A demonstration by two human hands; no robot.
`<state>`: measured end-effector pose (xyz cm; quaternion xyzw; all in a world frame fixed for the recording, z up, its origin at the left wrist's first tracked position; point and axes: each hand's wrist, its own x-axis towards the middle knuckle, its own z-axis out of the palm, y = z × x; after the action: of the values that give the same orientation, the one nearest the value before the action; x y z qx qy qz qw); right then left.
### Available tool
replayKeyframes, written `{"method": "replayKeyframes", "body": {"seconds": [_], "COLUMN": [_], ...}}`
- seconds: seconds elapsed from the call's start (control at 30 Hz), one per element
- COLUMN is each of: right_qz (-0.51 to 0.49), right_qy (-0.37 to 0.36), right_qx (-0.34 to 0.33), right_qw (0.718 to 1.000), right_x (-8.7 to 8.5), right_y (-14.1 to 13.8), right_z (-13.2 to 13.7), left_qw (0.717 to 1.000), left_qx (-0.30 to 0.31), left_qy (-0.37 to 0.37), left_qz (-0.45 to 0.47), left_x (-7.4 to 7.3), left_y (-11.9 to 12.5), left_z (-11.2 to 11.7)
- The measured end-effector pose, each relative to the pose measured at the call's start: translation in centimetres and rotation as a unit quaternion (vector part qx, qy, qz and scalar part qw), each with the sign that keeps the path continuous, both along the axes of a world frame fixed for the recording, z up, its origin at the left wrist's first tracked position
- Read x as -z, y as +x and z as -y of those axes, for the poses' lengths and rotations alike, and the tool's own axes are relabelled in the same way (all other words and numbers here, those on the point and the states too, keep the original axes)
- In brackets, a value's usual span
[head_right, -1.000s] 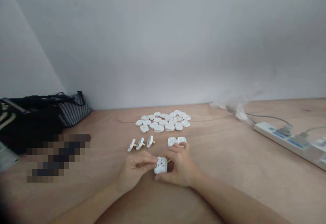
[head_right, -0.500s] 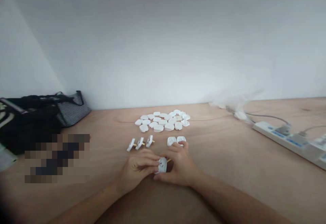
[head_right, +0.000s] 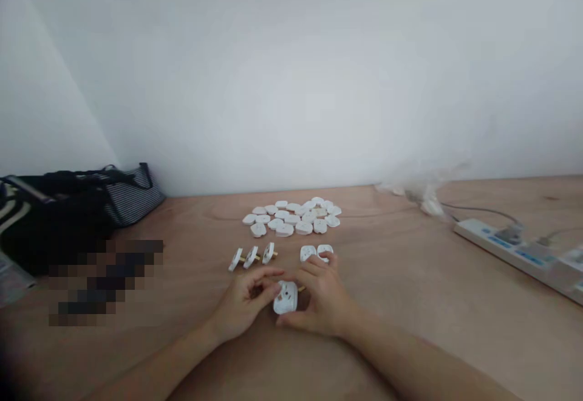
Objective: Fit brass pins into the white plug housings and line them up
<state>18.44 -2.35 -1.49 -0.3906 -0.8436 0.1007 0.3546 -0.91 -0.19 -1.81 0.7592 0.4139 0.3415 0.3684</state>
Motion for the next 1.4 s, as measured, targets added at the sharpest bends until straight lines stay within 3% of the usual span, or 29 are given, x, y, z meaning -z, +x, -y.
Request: {"method": "replayKeyframes", "body": {"seconds": [0.17, 0.4, 0.63, 0.83, 1.03, 1.17, 1.4], "right_qz": [-0.003, 0.015, 0.055, 0.073, 0.082, 0.075, 0.051], "right_qy": [-0.010, -0.014, -0.014, -0.013, -0.011, -0.003, 0.020], "right_qx": [0.012, 0.011, 0.041, 0.042, 0.037, 0.039, 0.035], "right_qw": [1.000, 1.000, 0.998, 0.996, 0.996, 0.996, 0.998], "right_x": [0.1, -0.1, -0.2, 0.1, 0.0, 0.2, 0.1], "right_y": [0.2, 0.2, 1.5, 2.0, 1.6, 1.4, 0.8], "right_z": [-0.2, -0.1, -0.4, -0.6, -0.3, -0.3, -0.2], "left_qw": [0.998, 1.000, 0.975, 0.966, 0.968, 0.972, 0.988], "left_qx": [0.024, 0.005, 0.015, 0.050, 0.043, -0.013, -0.039], "left_qy": [-0.030, -0.009, 0.163, 0.171, 0.205, 0.222, 0.126], "left_qz": [0.039, 0.014, -0.150, -0.188, -0.141, -0.071, 0.081], "left_x": [-0.3, -0.3, -1.1, -1.0, -1.0, -1.3, -1.1], "left_y": [0.3, 0.2, -2.2, -1.9, -1.1, -1.4, -0.1], "left_z": [0.2, 0.2, -1.2, -1.5, -1.5, -1.2, 0.3]}}
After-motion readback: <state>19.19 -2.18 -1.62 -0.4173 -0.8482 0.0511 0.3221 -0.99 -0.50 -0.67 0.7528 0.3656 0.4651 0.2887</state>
